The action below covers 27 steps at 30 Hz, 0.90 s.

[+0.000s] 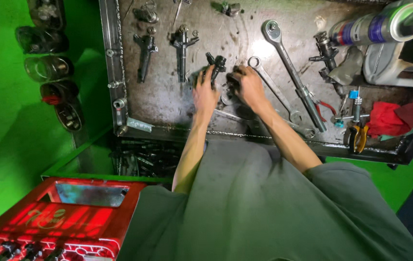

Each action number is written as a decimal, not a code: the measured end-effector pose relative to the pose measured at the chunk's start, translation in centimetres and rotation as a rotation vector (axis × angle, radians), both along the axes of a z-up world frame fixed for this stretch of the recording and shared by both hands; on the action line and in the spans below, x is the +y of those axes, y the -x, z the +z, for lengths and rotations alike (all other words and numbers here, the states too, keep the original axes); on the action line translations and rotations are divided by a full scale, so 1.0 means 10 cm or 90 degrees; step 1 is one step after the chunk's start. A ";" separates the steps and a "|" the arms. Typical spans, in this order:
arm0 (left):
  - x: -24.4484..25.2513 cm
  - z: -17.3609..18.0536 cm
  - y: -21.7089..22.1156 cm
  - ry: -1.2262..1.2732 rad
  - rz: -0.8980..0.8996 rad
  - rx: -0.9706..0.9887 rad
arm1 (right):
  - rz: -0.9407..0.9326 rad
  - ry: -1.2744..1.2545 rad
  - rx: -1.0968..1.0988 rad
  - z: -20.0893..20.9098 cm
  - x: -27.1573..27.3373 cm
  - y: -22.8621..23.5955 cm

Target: The person assembles a small mechanical component on a metal workbench. They attach a blue plastic piece to a cylindrical metal part, then insert a long metal rod into the assembly and tighten it using a wrench. The person repeats the tightening process several times to secure the components.

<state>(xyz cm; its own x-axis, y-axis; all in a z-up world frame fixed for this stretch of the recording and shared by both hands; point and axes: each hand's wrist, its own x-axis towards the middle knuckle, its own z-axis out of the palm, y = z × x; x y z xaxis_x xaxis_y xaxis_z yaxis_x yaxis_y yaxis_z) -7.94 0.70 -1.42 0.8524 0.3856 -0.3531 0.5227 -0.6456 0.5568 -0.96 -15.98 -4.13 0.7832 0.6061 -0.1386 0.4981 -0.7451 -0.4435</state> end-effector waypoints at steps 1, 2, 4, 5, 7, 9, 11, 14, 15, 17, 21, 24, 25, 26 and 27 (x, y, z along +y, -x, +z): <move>0.02 0.05 0.02 0.000 -0.003 -0.001 | -0.003 0.000 -0.001 -0.01 0.00 0.01; 0.03 0.10 -0.02 0.017 -0.004 0.033 | 0.005 -0.008 -0.011 -0.02 -0.01 -0.04; 0.07 0.14 -0.07 0.033 -0.006 0.066 | 0.012 -0.016 -0.022 -0.14 -0.02 -0.12; 0.09 0.14 -0.09 0.046 -0.002 0.079 | 0.013 -0.013 -0.024 -0.24 -0.03 -0.14; 0.08 0.07 -0.08 0.062 0.005 0.099 | 0.017 -0.008 -0.018 -0.30 0.00 -0.21; 0.07 -0.05 -0.10 0.057 0.012 0.110 | -0.016 -0.003 -0.024 -0.20 0.12 -0.38; 0.08 -0.13 -0.13 0.064 0.018 0.113 | -0.044 0.021 -0.028 -0.09 0.22 -0.58; 0.09 -0.11 -0.10 0.058 0.009 0.045 | -0.065 -0.045 -0.071 0.07 0.35 -0.91; 0.08 -0.08 -0.09 0.047 -0.005 -0.024 | -0.056 -0.133 -0.109 0.12 0.38 -1.04; 0.09 -0.17 -0.04 0.028 -0.032 -0.052 | -0.077 -0.150 -0.135 0.04 0.46 -1.17; 0.08 -0.11 -0.04 0.049 -0.083 -0.031 | -0.120 -0.228 -0.124 0.06 0.48 -1.25; 0.11 -0.19 -0.04 0.016 -0.096 -0.049 | -0.134 -0.308 -0.082 0.43 0.39 -1.10; 0.12 -0.26 -0.10 0.017 -0.095 -0.048 | -0.133 -0.308 -0.081 0.40 0.33 -1.09; 0.12 -0.32 -0.09 0.029 -0.080 -0.064 | -0.142 -0.295 -0.095 0.37 0.25 -1.02; 0.12 -0.38 -0.09 0.041 -0.065 -0.080 | -0.150 -0.281 -0.109 0.35 0.17 -0.94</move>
